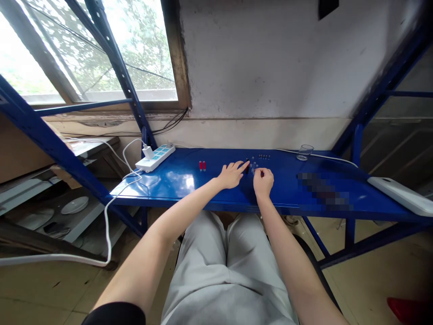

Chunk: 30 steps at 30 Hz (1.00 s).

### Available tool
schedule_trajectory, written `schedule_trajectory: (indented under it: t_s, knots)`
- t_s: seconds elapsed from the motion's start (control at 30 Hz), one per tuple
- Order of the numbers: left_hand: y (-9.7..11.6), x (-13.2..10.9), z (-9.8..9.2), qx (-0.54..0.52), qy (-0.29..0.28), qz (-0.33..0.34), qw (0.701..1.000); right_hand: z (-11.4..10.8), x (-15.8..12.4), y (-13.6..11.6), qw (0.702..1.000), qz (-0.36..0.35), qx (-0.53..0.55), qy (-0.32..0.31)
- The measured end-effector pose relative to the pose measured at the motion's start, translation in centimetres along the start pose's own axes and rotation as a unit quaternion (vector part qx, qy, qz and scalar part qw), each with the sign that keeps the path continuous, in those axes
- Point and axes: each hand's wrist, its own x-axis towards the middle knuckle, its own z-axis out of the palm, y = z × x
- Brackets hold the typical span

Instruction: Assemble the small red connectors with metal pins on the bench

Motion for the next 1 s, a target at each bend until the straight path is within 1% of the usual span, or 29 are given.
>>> schedule_trajectory:
  t_s: [0.07,0.13,0.23,0.3,0.43,0.57,0.63,0.7,0.77,0.83,0.9,1.0]
  knots:
    - [0.8,0.4,1.4,0.003,-0.012,-0.026,1.000,0.1,0.1,0.1,0.999,0.029,-0.012,0.008]
    - [1.4,0.8,2.5,0.006,-0.008,-0.046,0.999,0.3,0.2,0.3,0.999,0.047,-0.026,0.003]
    - [1.8,1.3,3.6,0.013,0.010,-0.066,0.998,0.5,0.1,0.8,0.997,0.057,-0.050,-0.020]
    - [1.8,1.6,4.0,0.019,0.029,-0.068,0.997,0.8,0.1,1.2,0.995,0.051,-0.067,-0.046]
    - [1.3,1.9,4.2,0.028,0.065,-0.055,0.996,1.1,0.2,1.8,0.990,0.022,-0.103,-0.098]
    - [0.7,1.9,3.7,0.021,0.111,-0.043,0.993,1.3,0.2,2.2,0.985,0.000,-0.127,-0.113]
    - [0.3,1.7,3.4,0.000,0.128,-0.049,0.991,1.3,0.2,2.2,0.984,-0.005,-0.133,-0.121]
    - [0.1,1.3,3.2,-0.039,0.149,-0.071,0.986,1.4,0.3,2.3,0.981,-0.006,-0.140,-0.132]
    - [-0.1,0.7,3.1,-0.091,0.180,-0.101,0.974,1.5,0.2,2.2,0.978,-0.006,-0.150,-0.143]
    - [-0.2,-0.2,2.9,-0.149,0.217,-0.133,0.955,1.6,0.2,2.1,0.975,-0.010,-0.161,-0.152]
    - [-0.2,-1.2,2.8,-0.206,0.254,-0.162,0.931,1.5,0.1,2.0,0.971,-0.014,-0.172,-0.163]
    - [-0.3,-2.3,2.7,-0.285,0.307,-0.198,0.886,1.5,0.1,1.9,0.966,-0.011,-0.184,-0.183]
